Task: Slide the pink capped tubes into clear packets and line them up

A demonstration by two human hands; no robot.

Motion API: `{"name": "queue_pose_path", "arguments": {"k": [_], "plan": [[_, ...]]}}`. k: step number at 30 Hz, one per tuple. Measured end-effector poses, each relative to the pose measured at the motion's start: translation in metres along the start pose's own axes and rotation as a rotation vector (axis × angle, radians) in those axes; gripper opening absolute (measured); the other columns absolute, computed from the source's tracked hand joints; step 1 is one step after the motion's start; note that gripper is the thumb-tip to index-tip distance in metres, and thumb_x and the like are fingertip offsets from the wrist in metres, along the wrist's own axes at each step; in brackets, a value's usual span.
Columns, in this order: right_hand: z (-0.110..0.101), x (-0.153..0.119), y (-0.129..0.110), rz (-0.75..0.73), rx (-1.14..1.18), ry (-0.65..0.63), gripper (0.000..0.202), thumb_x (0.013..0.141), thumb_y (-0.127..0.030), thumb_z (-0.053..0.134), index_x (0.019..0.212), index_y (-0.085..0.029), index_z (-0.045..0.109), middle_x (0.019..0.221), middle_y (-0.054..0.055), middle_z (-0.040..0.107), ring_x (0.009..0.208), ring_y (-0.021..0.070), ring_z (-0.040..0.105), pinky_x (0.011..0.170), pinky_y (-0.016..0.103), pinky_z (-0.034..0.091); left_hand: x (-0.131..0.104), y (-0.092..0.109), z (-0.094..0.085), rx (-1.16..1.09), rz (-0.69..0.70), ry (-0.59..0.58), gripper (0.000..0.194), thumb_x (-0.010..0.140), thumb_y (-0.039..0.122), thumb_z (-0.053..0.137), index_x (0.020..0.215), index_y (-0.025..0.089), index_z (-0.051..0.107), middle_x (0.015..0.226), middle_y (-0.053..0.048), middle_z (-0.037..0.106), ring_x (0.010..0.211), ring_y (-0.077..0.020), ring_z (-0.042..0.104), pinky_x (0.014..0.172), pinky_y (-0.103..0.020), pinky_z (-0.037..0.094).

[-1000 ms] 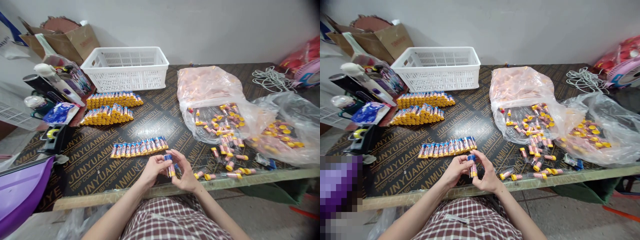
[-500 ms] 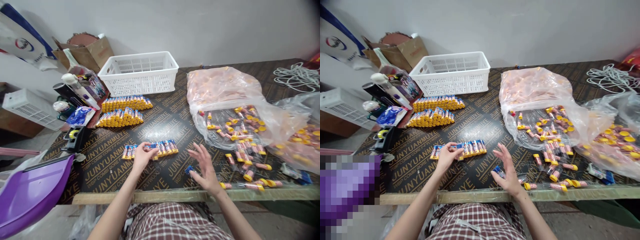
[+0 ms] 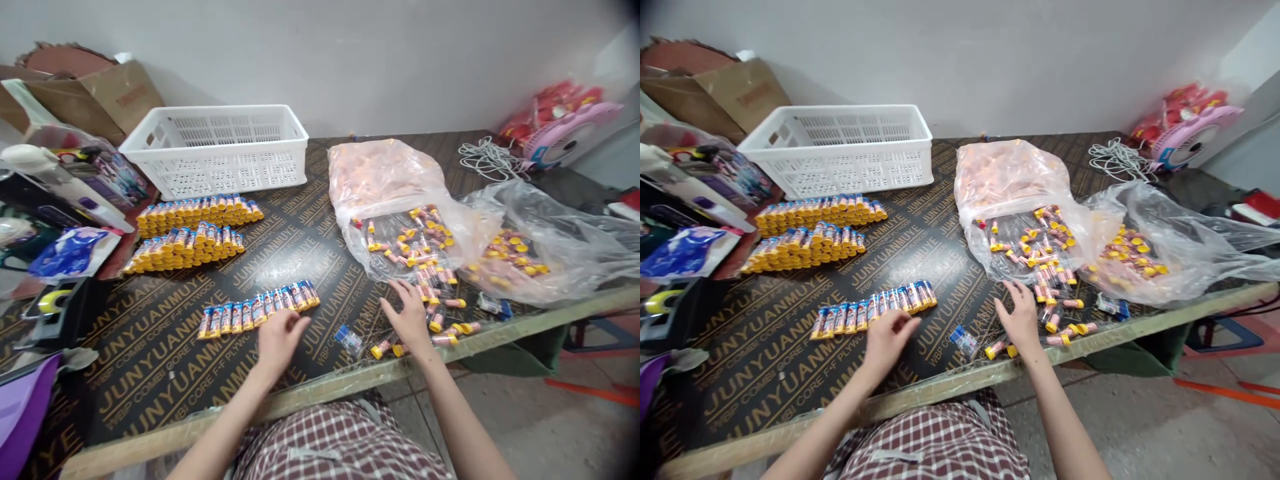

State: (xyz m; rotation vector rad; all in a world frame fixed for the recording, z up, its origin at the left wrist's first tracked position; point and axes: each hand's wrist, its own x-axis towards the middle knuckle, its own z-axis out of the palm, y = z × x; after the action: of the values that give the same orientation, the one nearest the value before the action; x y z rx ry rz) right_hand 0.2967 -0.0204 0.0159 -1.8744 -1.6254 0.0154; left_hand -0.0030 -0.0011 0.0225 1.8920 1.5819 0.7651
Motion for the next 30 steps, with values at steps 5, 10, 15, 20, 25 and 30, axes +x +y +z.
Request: {"name": "queue_pose_path", "arguments": {"k": [5,10,15,20,25,30], "plan": [[0.0,0.011,0.046,0.125,-0.378,-0.071,0.037,0.082,-0.032,0.056,0.112,-0.01,0.061,0.099,0.019,0.061,0.101,0.0336,0.054,0.085,0.048,0.044,-0.008,0.036,0.056,0.162,0.03,-0.328,0.042,0.071,0.06,0.061,0.083,0.019,0.061,0.083,-0.005,0.064,0.073,-0.0195,0.06,0.063,-0.026,0.038],[0.002,0.009,0.056,0.11,-0.385,-0.12,0.032,0.082,-0.025,0.054,0.11,-0.013,0.062,0.094,0.017,0.063,0.093,0.0307,0.057,0.079,0.041,0.045,0.003,0.036,0.069,0.282,-0.018,-0.371,0.028,0.078,0.048,0.062,0.084,0.021,0.06,0.088,-0.003,0.064,0.078,-0.0187,0.061,0.065,-0.026,0.036],[0.005,0.008,0.044,0.111,-0.312,-0.095,0.039,0.084,-0.027,0.05,0.121,-0.016,0.054,0.096,0.013,0.062,0.091,0.0269,0.058,0.078,0.038,0.046,0.001,0.031,0.067,0.231,-0.042,-0.361,0.018,0.081,0.038,0.061,0.075,0.021,0.06,0.083,-0.001,0.064,0.077,-0.016,0.06,0.064,-0.025,0.034],[0.001,0.011,0.013,0.088,0.064,-0.014,0.047,0.083,-0.033,0.051,0.128,-0.017,0.049,0.1,0.01,0.062,0.083,0.023,0.059,0.079,0.038,0.047,0.002,0.032,0.07,0.217,-0.034,-0.303,0.022,0.078,0.042,0.063,0.087,0.022,0.061,0.086,-0.001,0.063,0.075,-0.0167,0.059,0.063,-0.026,0.034],[-0.008,0.009,-0.014,0.095,0.274,-0.019,0.044,0.083,-0.032,0.052,0.126,-0.021,0.051,0.111,0.009,0.061,0.086,0.0206,0.059,0.079,0.037,0.048,0.003,0.029,0.068,0.106,-0.069,-0.273,0.011,0.075,0.027,0.066,0.069,0.019,0.061,0.076,0.0,0.061,0.071,-0.0154,0.058,0.062,-0.025,0.034],[-0.02,0.004,-0.035,0.132,0.412,-0.052,0.028,0.084,-0.034,0.054,0.106,-0.019,0.062,0.099,0.007,0.064,0.072,0.0168,0.058,0.066,0.031,0.048,-0.006,0.034,0.057,-0.5,-0.228,-0.298,0.013,0.074,0.025,0.062,0.067,0.018,0.053,0.062,0.0,0.059,0.061,-0.0153,0.059,0.059,-0.026,0.042]]}}
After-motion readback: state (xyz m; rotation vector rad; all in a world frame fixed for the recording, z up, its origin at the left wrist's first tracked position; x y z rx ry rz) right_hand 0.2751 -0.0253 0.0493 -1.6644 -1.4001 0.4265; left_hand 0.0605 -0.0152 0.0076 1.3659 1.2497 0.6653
